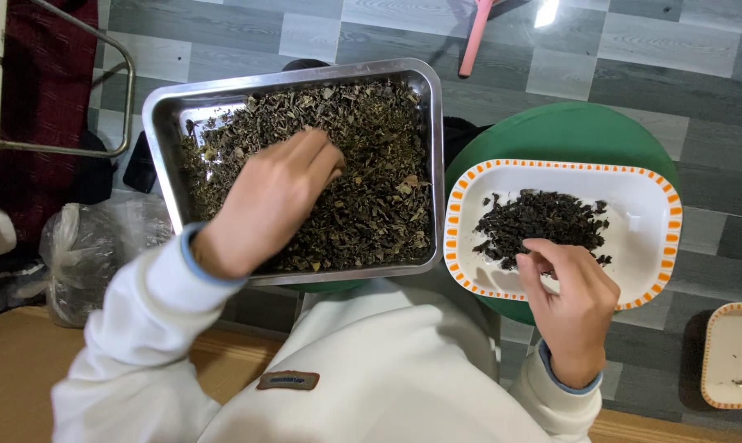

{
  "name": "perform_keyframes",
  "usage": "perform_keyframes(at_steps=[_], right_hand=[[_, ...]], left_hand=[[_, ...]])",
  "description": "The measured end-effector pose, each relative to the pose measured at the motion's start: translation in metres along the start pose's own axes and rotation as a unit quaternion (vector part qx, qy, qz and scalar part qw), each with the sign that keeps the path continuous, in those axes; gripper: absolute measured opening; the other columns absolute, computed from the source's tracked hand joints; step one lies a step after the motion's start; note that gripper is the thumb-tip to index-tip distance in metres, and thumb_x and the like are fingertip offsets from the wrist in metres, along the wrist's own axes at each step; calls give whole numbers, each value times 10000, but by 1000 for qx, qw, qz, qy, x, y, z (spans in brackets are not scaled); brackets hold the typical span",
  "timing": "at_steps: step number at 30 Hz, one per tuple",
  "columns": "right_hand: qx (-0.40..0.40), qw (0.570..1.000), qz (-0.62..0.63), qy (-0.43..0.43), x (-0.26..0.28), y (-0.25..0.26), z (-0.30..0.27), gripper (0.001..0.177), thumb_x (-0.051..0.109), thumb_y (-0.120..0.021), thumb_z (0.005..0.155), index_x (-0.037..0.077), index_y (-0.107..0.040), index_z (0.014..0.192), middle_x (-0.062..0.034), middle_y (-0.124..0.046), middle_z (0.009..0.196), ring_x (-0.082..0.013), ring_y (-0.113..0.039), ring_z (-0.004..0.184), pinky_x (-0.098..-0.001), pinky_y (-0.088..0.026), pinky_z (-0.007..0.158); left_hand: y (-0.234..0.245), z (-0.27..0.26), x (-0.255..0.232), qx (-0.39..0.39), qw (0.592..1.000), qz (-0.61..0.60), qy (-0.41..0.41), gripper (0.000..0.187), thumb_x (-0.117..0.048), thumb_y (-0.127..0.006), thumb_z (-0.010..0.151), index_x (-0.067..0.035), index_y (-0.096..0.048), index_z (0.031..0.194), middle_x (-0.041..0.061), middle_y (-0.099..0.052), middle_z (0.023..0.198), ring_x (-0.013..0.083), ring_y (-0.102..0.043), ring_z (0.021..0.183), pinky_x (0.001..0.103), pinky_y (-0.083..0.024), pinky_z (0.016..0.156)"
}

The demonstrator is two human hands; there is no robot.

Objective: Manually sorting dried tea leaves by picking through them in a large tray and placing selected pieces into a bowl.

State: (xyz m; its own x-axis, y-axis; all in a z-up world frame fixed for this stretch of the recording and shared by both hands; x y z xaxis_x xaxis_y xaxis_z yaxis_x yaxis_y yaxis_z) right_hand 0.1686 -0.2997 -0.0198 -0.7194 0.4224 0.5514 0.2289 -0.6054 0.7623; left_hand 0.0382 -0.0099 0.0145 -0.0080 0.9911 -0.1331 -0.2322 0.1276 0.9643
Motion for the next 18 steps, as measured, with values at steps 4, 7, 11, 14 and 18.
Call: perform_keyframes(at_steps=[4, 7, 11, 14, 18], right_hand=[[11, 996, 49, 69, -7, -32, -5, 136, 60, -780, 904, 37, -750, 1034, -85, -731, 842, -205, -659, 695, -314, -529, 600], [19, 991, 82, 109, 27, -55, 4, 101, 183, -763, 928, 125, -763, 1012, -28, -708, 841, -225, -679, 710, -369, -576, 642], [73, 980, 46, 178, 88, -65, 34, 103, 183, -758, 920, 88, -750, 959, -56, -684, 807, -201, -678, 718, -314, -585, 641], [57, 979, 61, 185, 96, -75, 36, 69, 150, -731, 955, 92, -720, 991, -37, -662, 848, -218, -674, 739, -323, -581, 641], [77, 979, 84, 166, 95, -81, 36, 36, 124, -729, 949, 110, -724, 982, -4, -661, 815, -188, -662, 717, -305, -572, 610]], left_hand=[[-4, -24, -33, -20, 999, -20, 15, 130, 74, -683, 914, -3, -675, 1019, 129, -687, 961, 216, -706, 808, 257, -611, 699], [-22, -37, -65, -21, 1000, -17, 2, 85, 38, -663, 964, -17, -694, 1020, 123, -658, 884, 221, -698, 769, 253, -588, 644], [-11, -31, -95, -68, 996, -46, -25, 57, 27, -632, 988, 14, -646, 1042, 135, -630, 931, 258, -696, 807, 293, -573, 672], [-2, -28, -98, -98, 994, -35, -15, 63, 33, -557, 1029, 23, -615, 1051, 123, -562, 935, 253, -645, 800, 276, -540, 689], [2, -31, -93, -116, 992, -51, -17, 75, 62, -539, 1023, 33, -609, 1028, 139, -570, 912, 279, -657, 779, 312, -563, 701]])
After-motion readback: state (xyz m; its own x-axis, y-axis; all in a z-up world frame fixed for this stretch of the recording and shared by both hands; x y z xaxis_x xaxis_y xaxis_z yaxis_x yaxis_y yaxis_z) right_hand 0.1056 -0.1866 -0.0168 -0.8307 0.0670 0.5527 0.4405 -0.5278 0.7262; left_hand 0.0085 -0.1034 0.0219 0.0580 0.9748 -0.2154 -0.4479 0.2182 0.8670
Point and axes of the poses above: each hand's wrist, its own z-axis towards the middle knuckle, its own y-axis out of the back of the hand, x = y × z, the point moved 6 cm from there along z, towards the middle knuckle
